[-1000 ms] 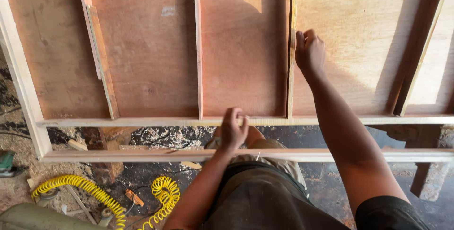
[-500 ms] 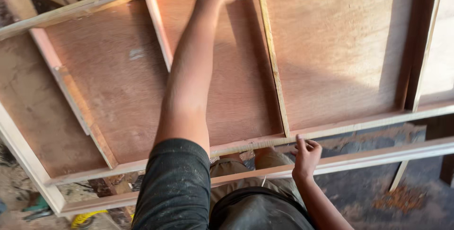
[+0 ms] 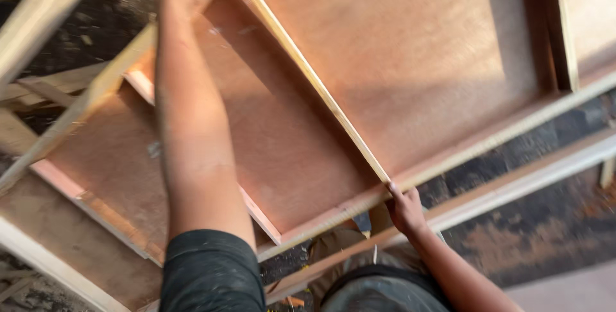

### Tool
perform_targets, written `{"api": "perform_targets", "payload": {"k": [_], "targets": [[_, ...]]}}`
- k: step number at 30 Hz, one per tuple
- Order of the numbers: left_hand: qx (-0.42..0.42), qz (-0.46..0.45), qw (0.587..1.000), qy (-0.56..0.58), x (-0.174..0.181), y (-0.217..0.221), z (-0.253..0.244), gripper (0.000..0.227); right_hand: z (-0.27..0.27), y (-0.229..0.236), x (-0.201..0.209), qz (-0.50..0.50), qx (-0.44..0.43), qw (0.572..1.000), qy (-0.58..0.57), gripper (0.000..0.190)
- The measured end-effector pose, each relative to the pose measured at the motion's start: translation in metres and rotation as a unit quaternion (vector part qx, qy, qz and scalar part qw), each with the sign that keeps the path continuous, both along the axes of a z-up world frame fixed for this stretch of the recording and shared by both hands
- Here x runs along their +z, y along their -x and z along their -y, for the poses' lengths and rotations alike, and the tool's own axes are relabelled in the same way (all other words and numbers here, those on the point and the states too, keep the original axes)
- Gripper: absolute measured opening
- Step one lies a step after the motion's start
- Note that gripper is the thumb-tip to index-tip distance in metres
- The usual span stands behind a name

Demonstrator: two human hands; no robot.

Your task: The person assembles a wooden frame by positioning wooden slats within a large rectangular structure and hammering nails into the joints, using a nail gun for final securement.

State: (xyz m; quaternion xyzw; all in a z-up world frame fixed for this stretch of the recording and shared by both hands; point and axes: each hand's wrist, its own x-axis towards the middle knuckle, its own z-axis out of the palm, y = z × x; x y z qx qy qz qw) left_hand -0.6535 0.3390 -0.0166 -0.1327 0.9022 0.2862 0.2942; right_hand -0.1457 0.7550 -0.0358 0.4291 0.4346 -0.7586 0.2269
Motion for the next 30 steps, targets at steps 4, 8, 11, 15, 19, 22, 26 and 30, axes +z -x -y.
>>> {"api": "perform_targets", "payload": {"k": [4, 8, 11, 15, 19, 22, 26, 30], "targets": [[0.056, 0.026, 0.998, -0.010, 0.017, -0.018, 0.013, 0.045, 0.002, -0.007, -0.006, -0.044, -0.009, 0.999, -0.018, 0.019], [0.084, 0.004, 0.995, -0.056, 0.024, -0.018, 0.007, 0.053, -0.001, -0.010, -0.014, -0.022, 0.011, 0.999, -0.041, 0.031], [0.024, -0.017, 1.000, -0.009, 0.030, -0.018, 0.004, 0.059, 0.000, -0.013, -0.015, 0.000, -0.028, 0.999, -0.038, 0.025], [0.067, 0.027, 0.997, -0.011, 0.041, -0.022, -0.001, 0.058, 0.002, -0.006, -0.007, -0.021, 0.008, 0.998, -0.055, 0.030], [0.021, -0.030, 0.999, -0.029, 0.041, -0.023, 0.001, 0.058, 0.014, 0.013, 0.014, -0.034, -0.015, 0.998, -0.044, 0.025], [0.116, 0.042, 0.992, -0.024, 0.042, -0.025, 0.001, 0.059, 0.014, 0.010, 0.013, -0.017, -0.021, 0.999, -0.043, 0.023], [0.026, 0.007, 1.000, -0.012, 0.044, -0.021, 0.002, 0.056, 0.014, 0.002, 0.004, -0.017, -0.021, 0.999, -0.045, 0.023], [0.014, 0.009, 1.000, -0.022, 0.035, -0.015, 0.003, 0.059, 0.014, 0.013, 0.007, -0.008, -0.033, 0.999, -0.033, 0.024]]}}
